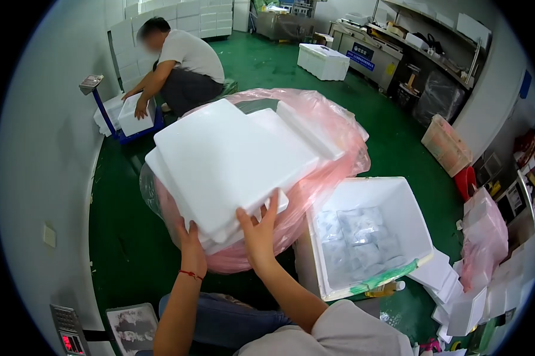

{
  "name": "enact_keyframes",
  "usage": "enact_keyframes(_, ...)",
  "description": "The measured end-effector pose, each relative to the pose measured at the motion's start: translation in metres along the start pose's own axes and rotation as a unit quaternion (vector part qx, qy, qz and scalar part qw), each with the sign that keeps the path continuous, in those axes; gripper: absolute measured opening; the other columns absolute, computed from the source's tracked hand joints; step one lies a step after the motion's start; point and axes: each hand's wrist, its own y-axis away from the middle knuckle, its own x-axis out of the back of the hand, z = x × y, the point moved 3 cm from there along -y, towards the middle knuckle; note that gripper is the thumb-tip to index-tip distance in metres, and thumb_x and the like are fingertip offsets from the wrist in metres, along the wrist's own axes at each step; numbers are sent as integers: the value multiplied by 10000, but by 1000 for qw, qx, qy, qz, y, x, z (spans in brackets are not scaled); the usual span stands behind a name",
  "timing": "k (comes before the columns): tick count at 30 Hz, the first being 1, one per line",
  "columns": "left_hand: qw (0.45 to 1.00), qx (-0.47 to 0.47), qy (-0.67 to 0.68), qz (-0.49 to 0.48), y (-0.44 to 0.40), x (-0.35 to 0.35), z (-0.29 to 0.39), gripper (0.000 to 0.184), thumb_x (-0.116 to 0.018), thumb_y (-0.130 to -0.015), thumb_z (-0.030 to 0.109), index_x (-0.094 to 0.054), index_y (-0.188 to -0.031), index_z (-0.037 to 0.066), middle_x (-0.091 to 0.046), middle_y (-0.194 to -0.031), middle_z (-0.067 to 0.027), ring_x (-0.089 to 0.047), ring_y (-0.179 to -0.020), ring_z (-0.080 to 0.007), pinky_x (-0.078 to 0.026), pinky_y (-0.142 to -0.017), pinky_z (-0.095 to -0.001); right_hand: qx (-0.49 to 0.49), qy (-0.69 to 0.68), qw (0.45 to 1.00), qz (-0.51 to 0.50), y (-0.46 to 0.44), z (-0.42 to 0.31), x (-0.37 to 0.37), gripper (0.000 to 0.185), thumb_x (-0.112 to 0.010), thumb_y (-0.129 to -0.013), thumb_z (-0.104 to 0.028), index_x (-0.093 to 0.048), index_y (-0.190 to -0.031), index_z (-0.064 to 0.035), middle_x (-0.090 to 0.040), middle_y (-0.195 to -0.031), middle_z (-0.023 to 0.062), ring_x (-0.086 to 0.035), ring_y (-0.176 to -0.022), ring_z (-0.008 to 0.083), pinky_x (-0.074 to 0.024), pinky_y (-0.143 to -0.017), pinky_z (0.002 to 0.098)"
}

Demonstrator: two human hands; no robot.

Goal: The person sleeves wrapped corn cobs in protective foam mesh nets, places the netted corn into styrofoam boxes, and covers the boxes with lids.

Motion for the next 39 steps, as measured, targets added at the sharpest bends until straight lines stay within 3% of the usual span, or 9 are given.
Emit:
enact_keyframes(3, 977, 153, 145, -11, 9, 3, 14, 501, -462, -958, 345, -354, -1390, 115, -424, -1347, -103, -435, -1225, -279, -402, -962, -406, 24, 89, 987, -130, 27, 9, 31, 716, -505, -942, -152, -56, -1494, -71, -95, -1536, 148, -152, -1410, 311, -170, -1135, 410)
enact_keyframes(8, 971, 162, 174, 10, 14, 21, 15, 488, -493, -937, 326, -368, -1366, 132, -454, -1310, -102, -488, -1178, -282, -456, -895, -433, 215, 182, 959, 43, -105, -1, 127, 386, -541, -881, -67, -479, -1251, 21, -482, -1299, 184, -447, -1219, 286, -339, -1043, 380)
enact_keyframes(16, 979, 143, 146, 3, 24, 18, 25, 502, -537, -902, 161, -360, -1370, 121, -470, -1297, -108, -504, -1145, -251, -481, -863, -377, 446, 777, 429, 119, -293, 25, 209, 562, -598, -728, -68, -504, -1275, -157, -510, -1237, 131, -486, -1151, 337, -414, -956, 485)
enact_keyframes(19, 980, 143, 136, 33, 22, 8, 26, 473, -551, -908, 237, -405, -1341, 113, -494, -1266, -91, -529, -1124, -258, -487, -864, -395, 310, 780, 542, 47, -325, -4, 205, 574, -608, -726, -85, -509, -1281, -193, -527, -1178, 107, -521, -1068, 301, -451, -891, 473)
enact_keyframes(22, 980, 144, 133, 19, 20, 0, 30, 473, -555, -907, 239, -412, -1336, 98, -489, -1277, -92, -530, -1128, -259, -487, -865, -395, 341, 767, 540, 56, -332, -45, 188, 555, -614, -734, -109, -519, -1274, -190, -528, -1141, 91, -517, -1030, 290, -483, -793, 466)
enact_keyframes(28, 974, 177, 138, 26, 16, -9, 17, 449, -554, -910, 193, -423, -1326, 86, -510, -1256, -94, -535, -1130, -262, -509, -841, -380, 273, 688, 668, 76, -391, -11, 209, 629, -577, -808, -83, -397, -1394, -226, -555, -573, 61, -598, -549, 287, -525, -572, 392)
enact_keyframes(30, 976, 167, 134, 35, 18, -10, 15, 434, -529, -922, 140, -417, -1338, 87, -508, -1274, -96, -541, -1115, -244, -513, -831, -360, 103, 422, 899, 64, -381, -9, 211, 604, -517, -899, -113, -297, -1434, -285, -551, -645, 63, -596, -581, 244, -529, -578, 348)
enact_keyframes(32, 969, 171, 178, 30, 15, -12, 11, 515, -545, -898, 96, -354, -1376, 121, -507, -1245, -87, -534, -1066, -203, -492, -811, -349, 28, 224, 966, 122, -352, -17, 188, 605, -507, -920, -129, -259, -1434, -331, -567, -844, 82, -589, -660, 201, -531, -603, 300)
enact_keyframes(39, 969, 176, 172, 30, 16, -18, 34, 507, -558, -918, 208, -361, -1374, 108, -491, -1259, -75, -528, -1047, -170, -470, -825, -326, 12, -206, 960, 190, -385, 7, 214, 526, -613, -859, -300, -382, -1327, -232, -502, -1154, 101, -518, -1021, 297, -493, -791, 447)
